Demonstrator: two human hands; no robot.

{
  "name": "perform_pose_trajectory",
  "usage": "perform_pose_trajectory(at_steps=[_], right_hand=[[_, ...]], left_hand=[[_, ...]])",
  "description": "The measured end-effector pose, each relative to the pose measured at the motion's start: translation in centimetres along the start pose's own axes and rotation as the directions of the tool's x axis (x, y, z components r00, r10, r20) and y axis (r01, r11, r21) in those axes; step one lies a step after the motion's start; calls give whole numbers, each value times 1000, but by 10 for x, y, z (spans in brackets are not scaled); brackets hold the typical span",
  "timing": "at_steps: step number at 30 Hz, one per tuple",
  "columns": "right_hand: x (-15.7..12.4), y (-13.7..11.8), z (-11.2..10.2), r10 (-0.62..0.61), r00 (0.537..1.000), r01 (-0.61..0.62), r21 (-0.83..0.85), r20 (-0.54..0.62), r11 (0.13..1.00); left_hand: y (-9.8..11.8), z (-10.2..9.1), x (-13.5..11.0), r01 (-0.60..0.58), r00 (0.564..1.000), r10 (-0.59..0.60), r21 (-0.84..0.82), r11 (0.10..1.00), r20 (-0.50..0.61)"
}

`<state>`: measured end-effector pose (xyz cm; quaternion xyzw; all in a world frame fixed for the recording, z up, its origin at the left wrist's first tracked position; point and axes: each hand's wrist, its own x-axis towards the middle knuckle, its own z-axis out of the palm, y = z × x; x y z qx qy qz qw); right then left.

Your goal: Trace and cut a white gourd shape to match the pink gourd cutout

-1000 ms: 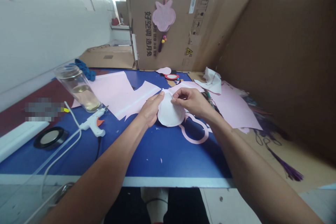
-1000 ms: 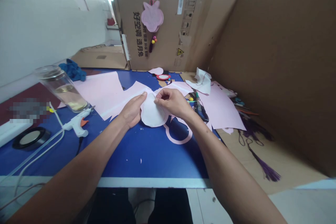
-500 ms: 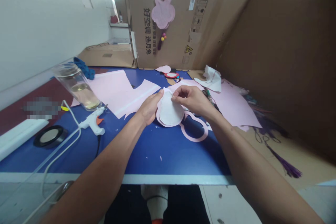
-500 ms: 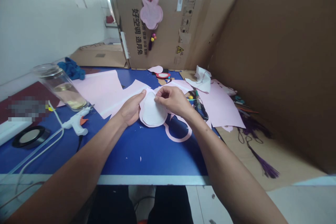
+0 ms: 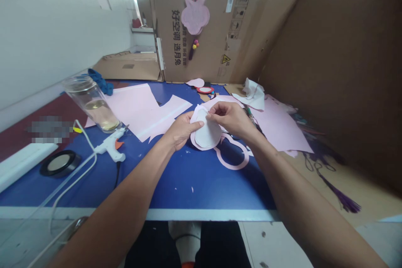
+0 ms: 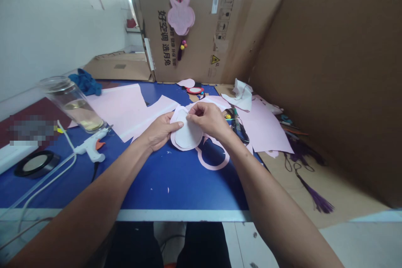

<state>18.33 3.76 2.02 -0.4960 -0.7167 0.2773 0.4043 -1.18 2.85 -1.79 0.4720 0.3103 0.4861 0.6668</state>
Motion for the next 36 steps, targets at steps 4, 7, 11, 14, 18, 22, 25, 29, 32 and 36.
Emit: perform_pose_trajectory(at_steps=[4,7,11,14,18,22,25,29,32,36], right_hand=[[0,0,0,3,1000,-3,9,8,1000],[0,1,1,0,1000,0,2,6,1000],[0,2,2,-7,1000,7,-6,-2,1000],[0,3,3,-15,1000,15,-2,-3,1000],[0,2,3,-4,1000,4,19,-2,1000],[1,0,1,38,999,-41,151,24,988],[3,1,-3,86,995,-95,230,45,969],[3,3,-7,138,981,-166,222,139,961],[2,5,-7,149,975,-179,184,167,967],[2,6,-4,171,968,-202,174,182,964]], left_hand=[[-2,0,0,-11,1000,11,27,1000,-26],[-3,1,1,-16,999,17,34,999,-31],[-4,0,2,-15,999,17,46,999,-33],[-5,0,2,-18,999,20,62,998,-30],[-7,-2,3,-30,998,34,90,996,-48],[-8,-4,5,-42,997,48,96,994,-58],[-7,-6,6,-55,996,61,81,995,-67],[-6,-8,8,-66,994,72,74,995,-87],[-5,-8,8,-67,993,73,75,995,-88],[-4,-7,8,-71,994,76,62,996,-81]])
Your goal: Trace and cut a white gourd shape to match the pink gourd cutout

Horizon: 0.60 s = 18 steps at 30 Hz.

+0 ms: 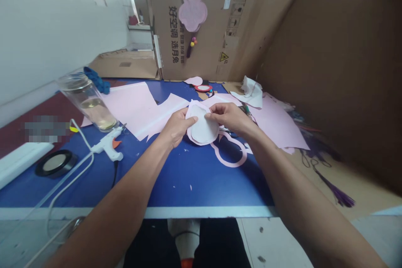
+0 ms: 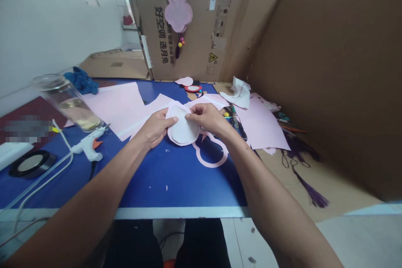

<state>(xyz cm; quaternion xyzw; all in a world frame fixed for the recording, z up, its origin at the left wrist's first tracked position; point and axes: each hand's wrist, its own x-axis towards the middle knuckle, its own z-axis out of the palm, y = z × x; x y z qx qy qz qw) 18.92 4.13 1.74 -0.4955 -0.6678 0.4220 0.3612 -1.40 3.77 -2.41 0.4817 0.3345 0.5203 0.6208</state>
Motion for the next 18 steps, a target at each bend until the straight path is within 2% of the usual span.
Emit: perform_pose_trajectory(at_steps=[9,14,18], right_hand=[[1,-3,4,10,992,-10,-3,-124,1000],[5,4,2,-9,995,17,75,-102,997],[5,3,-3,-28,995,40,111,-100,993]], left_hand=[[0,3,-1,58,998,-58,10,998,-20],[2,1,0,63,998,-62,23,998,-33],[13,-7,2,69,990,-63,40,997,-123]])
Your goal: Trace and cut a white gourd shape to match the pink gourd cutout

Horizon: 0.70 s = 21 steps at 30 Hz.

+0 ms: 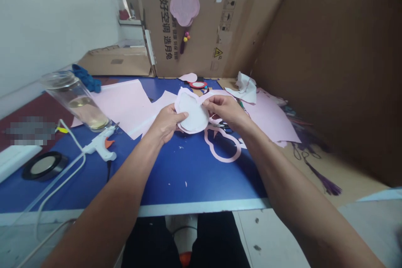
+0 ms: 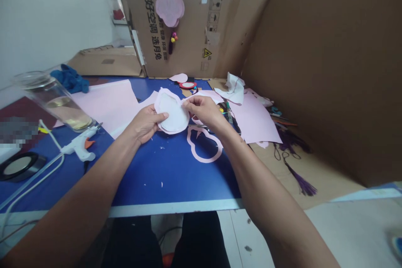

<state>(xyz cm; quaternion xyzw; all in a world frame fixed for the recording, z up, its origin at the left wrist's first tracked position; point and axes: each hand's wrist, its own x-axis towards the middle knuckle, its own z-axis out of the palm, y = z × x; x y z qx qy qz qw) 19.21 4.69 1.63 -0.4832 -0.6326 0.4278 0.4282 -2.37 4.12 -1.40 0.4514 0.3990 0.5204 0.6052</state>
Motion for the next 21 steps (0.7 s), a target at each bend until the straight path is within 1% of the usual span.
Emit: perform_pose_trajectory(at_steps=[4,7,10,14,21], right_hand=[[-1,-6,-4,2,997,-2,0,-75,1000],[-2,-7,-5,0,995,-2,-22,-99,1000],[-1,-5,-4,1,997,-3,-24,-80,1000],[-1,-4,-1,-29,999,28,-30,-31,999],[-4,-6,7,-25,1000,24,-61,-14,998]], left_hand=[[12,-7,1,-2,997,2,-2,1000,-83],[15,-8,0,-4,995,4,-3,1000,-96],[12,-6,0,-2,997,4,20,1000,-74],[5,-4,0,-14,999,14,-1,1000,-39],[-1,0,-2,-6,999,6,-3,1000,46]])
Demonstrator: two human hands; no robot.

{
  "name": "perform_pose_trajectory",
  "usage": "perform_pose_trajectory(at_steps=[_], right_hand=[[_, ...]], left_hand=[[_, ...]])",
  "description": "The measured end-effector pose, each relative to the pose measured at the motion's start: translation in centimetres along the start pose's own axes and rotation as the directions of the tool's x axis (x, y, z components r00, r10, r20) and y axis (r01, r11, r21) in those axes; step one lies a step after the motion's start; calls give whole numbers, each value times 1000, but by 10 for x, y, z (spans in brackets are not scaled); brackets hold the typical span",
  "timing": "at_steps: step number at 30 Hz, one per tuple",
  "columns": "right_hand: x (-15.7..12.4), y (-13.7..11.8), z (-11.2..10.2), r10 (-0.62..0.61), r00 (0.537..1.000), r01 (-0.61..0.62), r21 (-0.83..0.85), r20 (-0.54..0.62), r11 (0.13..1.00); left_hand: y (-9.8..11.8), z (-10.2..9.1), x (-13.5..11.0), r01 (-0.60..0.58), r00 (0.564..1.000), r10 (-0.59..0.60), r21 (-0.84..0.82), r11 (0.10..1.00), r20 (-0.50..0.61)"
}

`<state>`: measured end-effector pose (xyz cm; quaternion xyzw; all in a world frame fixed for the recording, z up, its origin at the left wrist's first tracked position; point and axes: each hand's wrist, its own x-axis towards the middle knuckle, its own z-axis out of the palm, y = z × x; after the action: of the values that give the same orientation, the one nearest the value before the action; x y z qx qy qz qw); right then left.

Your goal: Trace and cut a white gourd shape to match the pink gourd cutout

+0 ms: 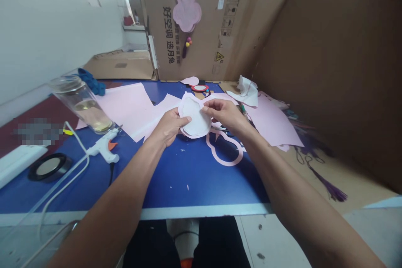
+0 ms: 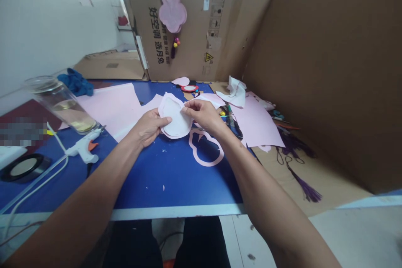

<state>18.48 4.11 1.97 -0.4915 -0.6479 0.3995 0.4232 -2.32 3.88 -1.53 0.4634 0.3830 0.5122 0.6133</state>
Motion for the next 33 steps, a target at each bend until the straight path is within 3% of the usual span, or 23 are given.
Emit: perform_pose_trajectory(at_steps=[13,23,26,28,30,33], right_hand=[[-2,-2,5,-18,1000,19,31,-14,999],[-1,-3,5,-20,1000,21,49,-24,999],[1,-2,-6,-38,998,35,-66,-49,997],[2,1,-16,-58,995,37,-248,-80,968],[2,5,-26,-37,997,3,-455,-68,891],[2,10,-36,98,995,-56,-651,28,757]], left_hand=[[-6,6,-4,49,995,-50,14,999,89],[-8,4,0,14,998,-15,10,1000,56],[-3,0,1,12,1000,-11,22,1000,-27],[2,-4,2,19,994,-16,32,999,-106],[8,-8,3,17,988,-13,25,1000,-153],[13,-13,4,-2,980,-1,-12,1000,-201]])
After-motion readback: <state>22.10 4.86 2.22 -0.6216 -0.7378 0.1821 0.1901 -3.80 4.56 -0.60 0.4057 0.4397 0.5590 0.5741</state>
